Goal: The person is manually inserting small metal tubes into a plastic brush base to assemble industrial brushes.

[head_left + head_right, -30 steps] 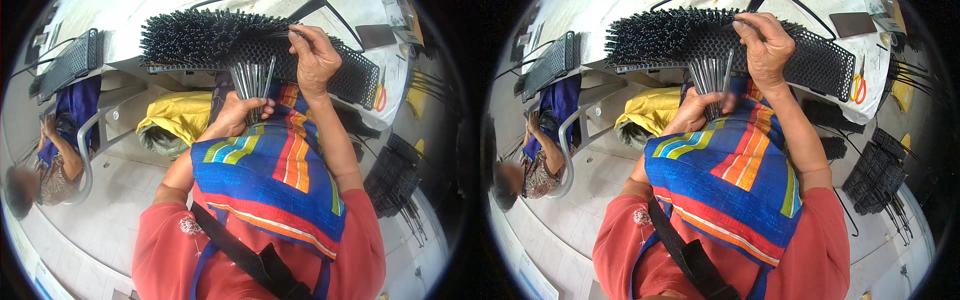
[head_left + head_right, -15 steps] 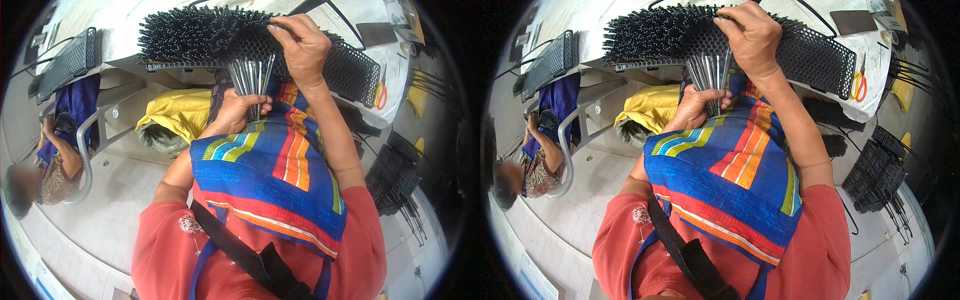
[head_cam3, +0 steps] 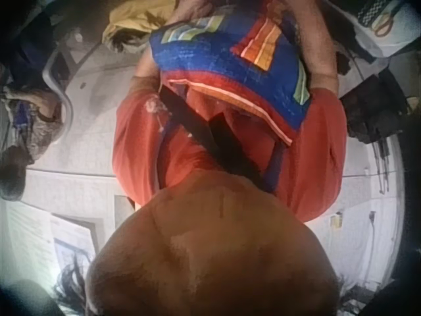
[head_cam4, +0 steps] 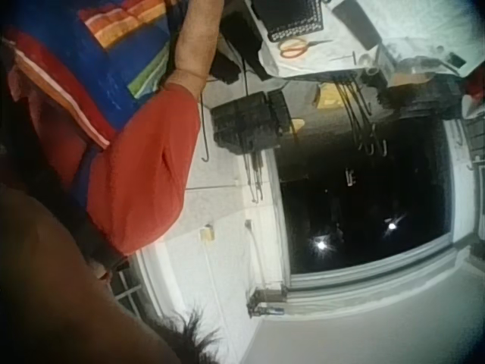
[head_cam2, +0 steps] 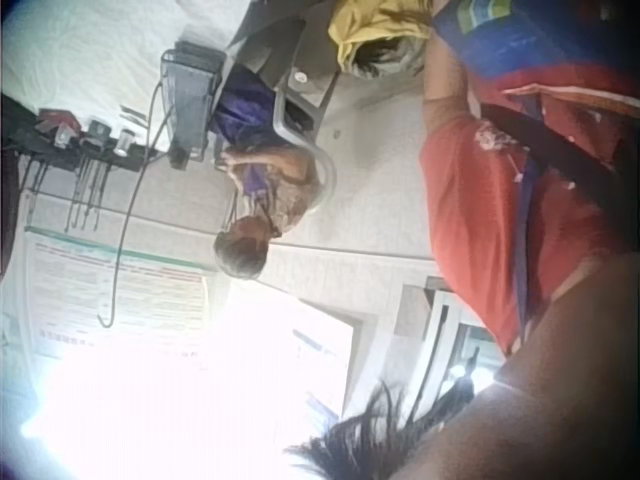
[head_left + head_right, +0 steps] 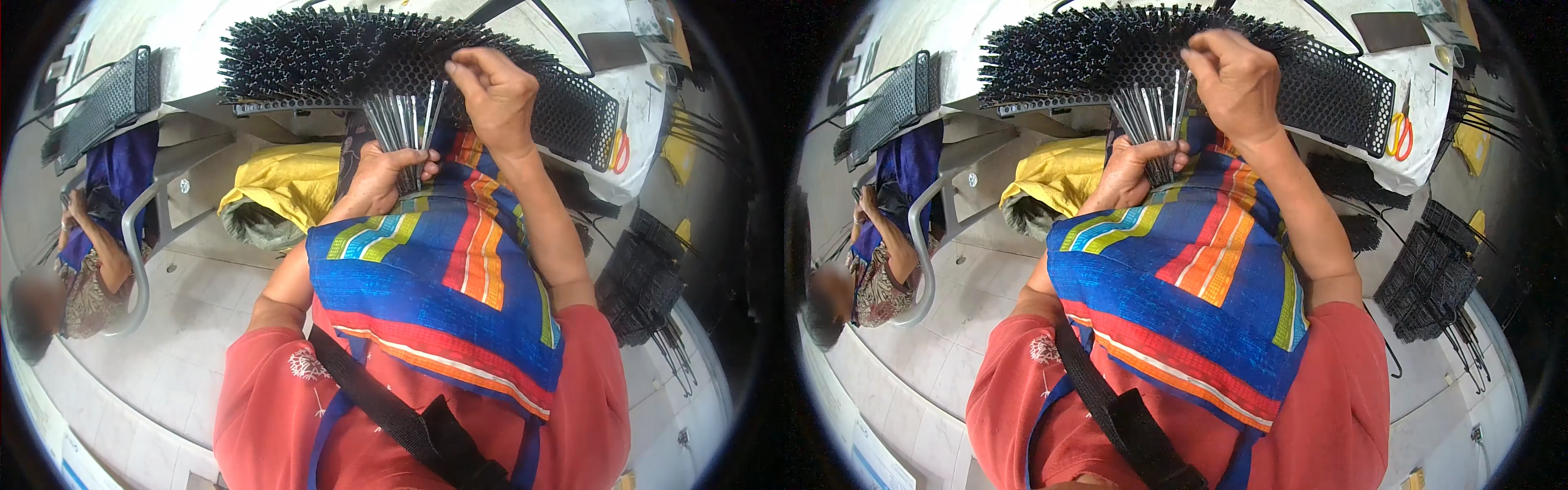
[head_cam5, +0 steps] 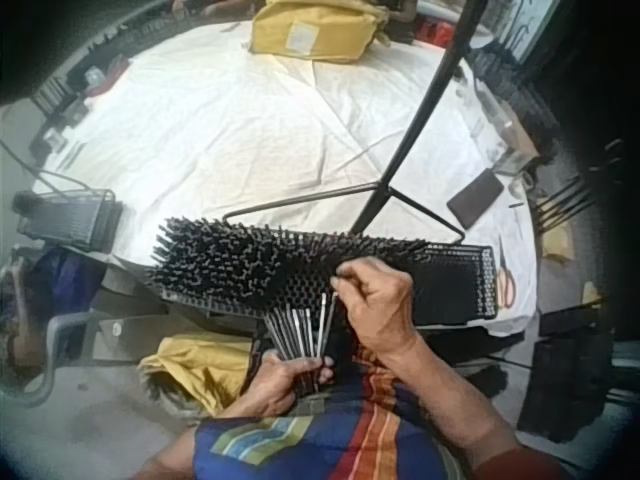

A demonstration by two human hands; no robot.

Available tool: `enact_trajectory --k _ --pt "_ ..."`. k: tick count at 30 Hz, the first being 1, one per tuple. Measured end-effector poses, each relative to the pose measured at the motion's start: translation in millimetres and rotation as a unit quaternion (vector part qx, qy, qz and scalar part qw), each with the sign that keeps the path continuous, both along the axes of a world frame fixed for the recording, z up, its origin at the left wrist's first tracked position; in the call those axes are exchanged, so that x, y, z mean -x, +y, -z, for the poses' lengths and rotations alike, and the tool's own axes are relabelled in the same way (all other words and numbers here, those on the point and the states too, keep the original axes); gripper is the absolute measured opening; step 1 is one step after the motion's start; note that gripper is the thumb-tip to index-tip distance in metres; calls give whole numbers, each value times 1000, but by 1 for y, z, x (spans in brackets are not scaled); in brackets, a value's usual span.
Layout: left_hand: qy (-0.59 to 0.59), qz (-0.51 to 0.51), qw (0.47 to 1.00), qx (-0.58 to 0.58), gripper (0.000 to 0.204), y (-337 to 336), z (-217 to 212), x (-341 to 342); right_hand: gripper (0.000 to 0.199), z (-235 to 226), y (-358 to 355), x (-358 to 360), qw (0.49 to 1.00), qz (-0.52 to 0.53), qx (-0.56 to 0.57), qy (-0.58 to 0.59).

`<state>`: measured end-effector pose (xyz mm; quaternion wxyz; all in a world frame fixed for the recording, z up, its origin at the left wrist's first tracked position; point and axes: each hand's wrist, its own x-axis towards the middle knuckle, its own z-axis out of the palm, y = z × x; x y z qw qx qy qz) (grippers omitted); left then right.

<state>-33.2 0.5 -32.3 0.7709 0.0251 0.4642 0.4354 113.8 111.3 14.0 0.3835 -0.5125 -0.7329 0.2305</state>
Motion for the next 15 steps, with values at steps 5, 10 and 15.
enact_trajectory --k 5,10,15 --pt "-12 8 1000 2 14 1 -2 0 15 18 -20 -10 942 -13 313 119" --pt "-60 13 998 10 14 1 0 0 5 22 -15 -13 849 -39 448 276" --pt "-22 -3 1000 17 17 -2 6 -1 12 -2 -8 -16 918 24 190 347"
